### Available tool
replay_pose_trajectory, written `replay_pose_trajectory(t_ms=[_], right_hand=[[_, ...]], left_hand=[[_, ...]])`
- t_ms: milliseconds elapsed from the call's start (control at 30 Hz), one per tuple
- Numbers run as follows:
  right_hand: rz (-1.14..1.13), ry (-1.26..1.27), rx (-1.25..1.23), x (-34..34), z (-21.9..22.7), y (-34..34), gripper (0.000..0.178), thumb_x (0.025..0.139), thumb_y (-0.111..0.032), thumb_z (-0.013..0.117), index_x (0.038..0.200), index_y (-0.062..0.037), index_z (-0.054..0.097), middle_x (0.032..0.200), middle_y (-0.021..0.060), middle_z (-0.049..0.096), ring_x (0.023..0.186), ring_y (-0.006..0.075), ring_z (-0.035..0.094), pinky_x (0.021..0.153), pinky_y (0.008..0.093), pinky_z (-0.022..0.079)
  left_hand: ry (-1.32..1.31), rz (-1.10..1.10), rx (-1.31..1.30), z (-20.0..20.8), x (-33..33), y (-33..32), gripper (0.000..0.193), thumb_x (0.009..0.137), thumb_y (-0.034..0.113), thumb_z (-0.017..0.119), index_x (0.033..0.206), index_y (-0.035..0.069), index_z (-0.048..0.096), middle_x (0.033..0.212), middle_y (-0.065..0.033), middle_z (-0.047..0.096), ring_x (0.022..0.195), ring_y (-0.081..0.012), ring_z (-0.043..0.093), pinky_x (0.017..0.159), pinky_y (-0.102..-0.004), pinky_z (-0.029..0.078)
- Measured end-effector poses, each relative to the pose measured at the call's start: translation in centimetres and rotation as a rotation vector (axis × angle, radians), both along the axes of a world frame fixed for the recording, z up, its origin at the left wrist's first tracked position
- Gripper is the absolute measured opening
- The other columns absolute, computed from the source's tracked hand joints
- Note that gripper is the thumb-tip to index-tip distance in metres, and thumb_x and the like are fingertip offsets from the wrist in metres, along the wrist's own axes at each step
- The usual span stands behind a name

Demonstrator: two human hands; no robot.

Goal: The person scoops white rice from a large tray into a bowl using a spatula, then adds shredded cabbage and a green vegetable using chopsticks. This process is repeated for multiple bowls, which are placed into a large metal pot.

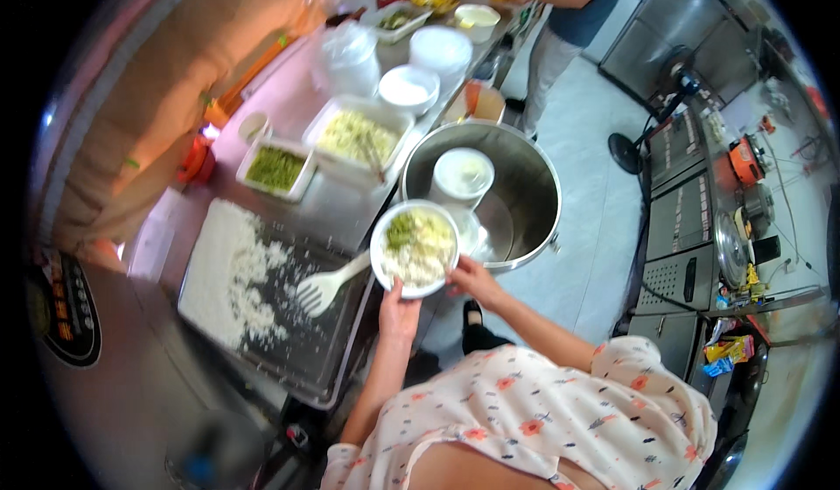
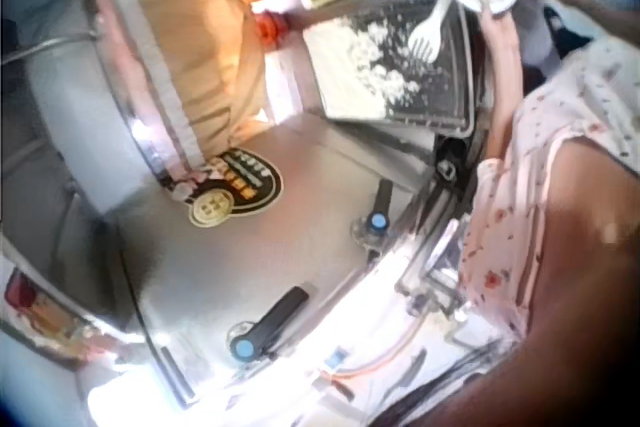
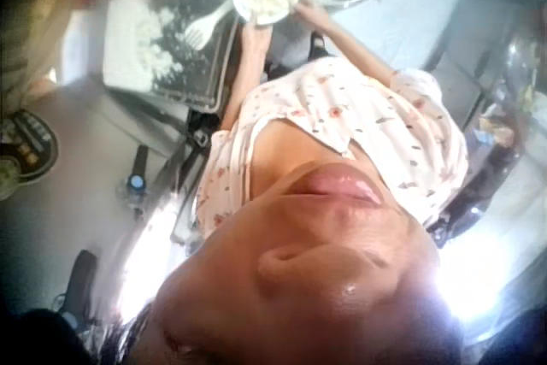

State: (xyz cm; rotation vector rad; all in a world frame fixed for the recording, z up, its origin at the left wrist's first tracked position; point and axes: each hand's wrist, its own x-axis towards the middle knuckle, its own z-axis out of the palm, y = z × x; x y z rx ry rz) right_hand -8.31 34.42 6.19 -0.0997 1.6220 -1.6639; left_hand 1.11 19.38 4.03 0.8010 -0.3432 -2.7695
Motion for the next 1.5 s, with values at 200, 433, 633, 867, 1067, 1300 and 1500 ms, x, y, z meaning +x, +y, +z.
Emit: replay_pose_trajectory(t_ms=[200, 433, 633, 867, 1067, 1300, 1500], right_hand=[[-0.147, 0.075, -0.098, -2.9, -1.2, 6.4, 0.039, 0.080, -0.009, 0.055, 0.118, -0.0029, 0.046, 0.100, 0.0059, 0.057, 0.082, 0.0125, 0.057, 0.071, 0.0279, 0.050], [-0.034, 0.073, -0.100, -9.4, 0.2, 11.3, 0.033, 0.079, -0.008, 0.054, 0.111, -0.0008, 0.048, 0.096, 0.0067, 0.058, 0.076, 0.0119, 0.056, 0.068, 0.0251, 0.048], [0.248, 0.087, -0.059, -12.8, 0.5, 11.5, 0.042, 0.086, -0.018, 0.054, 0.122, 0.0020, 0.045, 0.096, 0.0111, 0.060, 0.079, 0.0151, 0.059, 0.070, 0.0265, 0.050], [0.338, 0.198, 0.042, -21.7, 0.5, 9.8, 0.031, 0.093, -0.024, 0.045, 0.107, -0.0004, 0.059, 0.087, 0.0073, 0.063, 0.075, 0.0129, 0.059, 0.066, 0.0251, 0.049], [0.259, 0.433, 0.231, -33.8, 4.1, 3.7, 0.042, 0.092, -0.038, 0.044, 0.101, 0.0001, 0.060, 0.086, 0.0060, 0.061, 0.075, 0.0127, 0.057, 0.069, 0.0270, 0.048], [0.001, 0.472, 0.208, -48.4, 3.6, -6.7, 0.020, 0.081, -0.015, 0.056, 0.089, 0.0029, 0.059, 0.075, 0.0065, 0.060, 0.062, 0.0142, 0.058, 0.054, 0.0264, 0.048], [-0.384, 0.351, 0.158, -55.8, 1.0, -14.0, 0.010, 0.080, -0.006, 0.056, 0.084, 0.0031, 0.056, 0.071, 0.0097, 0.058, 0.059, 0.0190, 0.059, 0.056, 0.0292, 0.054]], left_hand=[[-0.072, -0.075, -0.093, 1.0, -4.2, 5.7, 0.048, 0.089, 0.011, 0.048, 0.133, 0.007, 0.031, 0.132, -0.0129, 0.039, 0.121, -0.0266, 0.038, 0.100, -0.0437, 0.033], [0.024, -0.053, -0.142, -0.2, -7.2, 9.7, 0.045, 0.082, 0.007, 0.050, 0.125, -0.002, 0.038, 0.126, -0.0155, 0.045, 0.117, -0.0271, 0.043, 0.100, -0.0428, 0.033], [-0.154, 0.127, -0.148, -2.2, -8.1, 9.9, 0.035, 0.077, 0.006, 0.052, 0.111, -0.003, 0.048, 0.109, -0.0136, 0.054, 0.103, -0.0251, 0.051, 0.093, -0.0407, 0.041], [-0.352, 0.296, -0.233, -2.7, -7.9, 6.3, 0.038, 0.079, 0.005, 0.049, 0.116, -0.006, 0.044, 0.116, -0.0172, 0.049, 0.109, -0.0286, 0.049, 0.094, -0.0450, 0.040], [-0.399, 0.320, -0.294, -4.7, -8.2, 2.5, 0.026, 0.077, 0.004, 0.050, 0.102, -0.001, 0.052, 0.107, -0.0126, 0.055, 0.101, -0.0244, 0.053, 0.089, -0.0425, 0.043], [-0.443, 0.286, -0.263, -4.5, -8.7, 0.4, 0.027, 0.078, 0.004, 0.050, 0.104, 0.000, 0.052, 0.107, -0.0118, 0.055, 0.103, -0.0242, 0.052, 0.087, -0.0407, 0.043], [-0.423, 0.277, -0.236, -3.7, -8.5, -0.4, 0.032, 0.078, 0.003, 0.048, 0.109, -0.002, 0.050, 0.110, -0.0134, 0.054, 0.104, -0.0247, 0.052, 0.085, -0.0402, 0.044]])
